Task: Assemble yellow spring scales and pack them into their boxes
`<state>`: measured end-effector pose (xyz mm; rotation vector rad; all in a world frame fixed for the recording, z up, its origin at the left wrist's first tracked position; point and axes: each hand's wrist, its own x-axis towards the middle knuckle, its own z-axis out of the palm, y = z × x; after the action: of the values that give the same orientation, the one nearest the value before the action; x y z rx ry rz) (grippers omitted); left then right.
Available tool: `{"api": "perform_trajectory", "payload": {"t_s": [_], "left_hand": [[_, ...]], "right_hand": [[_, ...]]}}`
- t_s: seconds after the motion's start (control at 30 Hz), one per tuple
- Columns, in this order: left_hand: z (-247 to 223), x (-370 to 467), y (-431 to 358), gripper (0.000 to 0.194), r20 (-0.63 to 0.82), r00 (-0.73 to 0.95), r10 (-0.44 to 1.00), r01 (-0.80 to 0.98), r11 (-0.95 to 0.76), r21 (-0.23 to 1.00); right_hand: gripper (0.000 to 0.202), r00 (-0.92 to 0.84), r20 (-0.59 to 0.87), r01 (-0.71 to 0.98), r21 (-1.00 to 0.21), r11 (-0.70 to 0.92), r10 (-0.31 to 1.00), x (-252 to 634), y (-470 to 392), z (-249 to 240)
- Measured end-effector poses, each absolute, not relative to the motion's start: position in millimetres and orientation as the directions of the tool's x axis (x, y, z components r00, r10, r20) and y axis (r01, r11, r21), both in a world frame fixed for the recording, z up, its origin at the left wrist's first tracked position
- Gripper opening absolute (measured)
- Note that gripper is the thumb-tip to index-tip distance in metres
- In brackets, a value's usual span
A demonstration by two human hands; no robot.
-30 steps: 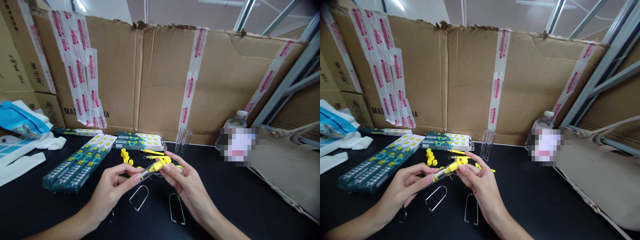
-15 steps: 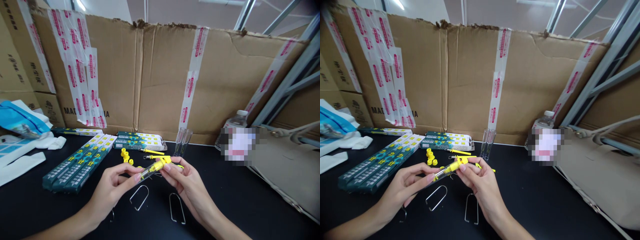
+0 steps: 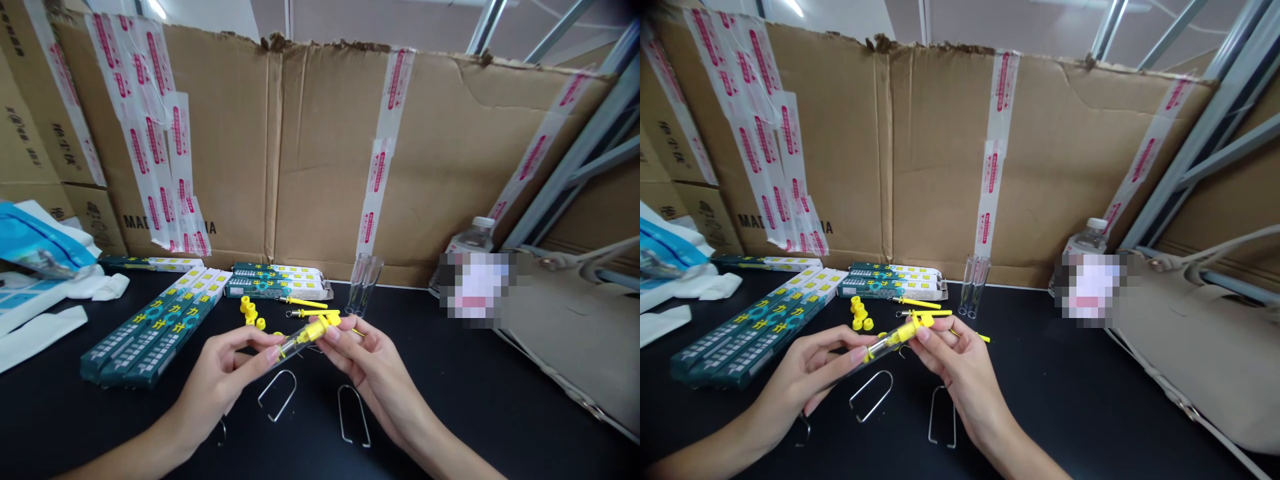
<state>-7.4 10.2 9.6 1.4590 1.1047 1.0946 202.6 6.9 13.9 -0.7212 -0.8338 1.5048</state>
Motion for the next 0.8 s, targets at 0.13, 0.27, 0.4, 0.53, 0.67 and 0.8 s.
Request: {"api": "perform_trajectory", "payload": {"t_s": [0.13,0.27,0.4,0.53,0.67,0.8], "left_hand": [[11.6,-6.4,8.2,0.037,0.047,0.192,0.980,0.095,-0.066,0.993],[10.5,-6.9,9.5,0.039,0.043,0.191,0.981,0.089,-0.060,0.994],[9.8,-6.2,10.9,0.036,0.068,0.178,0.982,0.090,-0.085,0.992],[9.4,-5.5,10.5,0.035,0.085,0.165,0.983,0.087,-0.100,0.991],[8.4,-6.6,10.8,0.036,0.069,0.166,0.984,0.096,-0.086,0.992],[7.1,-6.8,12.1,0.037,0.054,0.168,0.984,0.110,-0.073,0.991]], "right_hand": [[0.046,-0.069,0.022,-0.540,-0.841,-0.019,0.997,202.1,6.1,13.8],[0.052,-0.071,0.022,-0.524,-0.852,-0.019,0.997,201.4,5.5,12.6],[0.053,-0.034,0.042,-0.520,-0.854,0.018,0.999,199.8,3.9,11.0],[0.054,-0.034,0.039,-0.522,-0.853,0.016,0.999,198.7,3.3,9.4],[0.046,-0.063,0.033,-0.512,-0.859,-0.004,0.997,197.7,3.6,9.4],[0.039,-0.087,0.032,-0.544,-0.839,-0.021,0.996,196.4,3.1,10.2]]}}
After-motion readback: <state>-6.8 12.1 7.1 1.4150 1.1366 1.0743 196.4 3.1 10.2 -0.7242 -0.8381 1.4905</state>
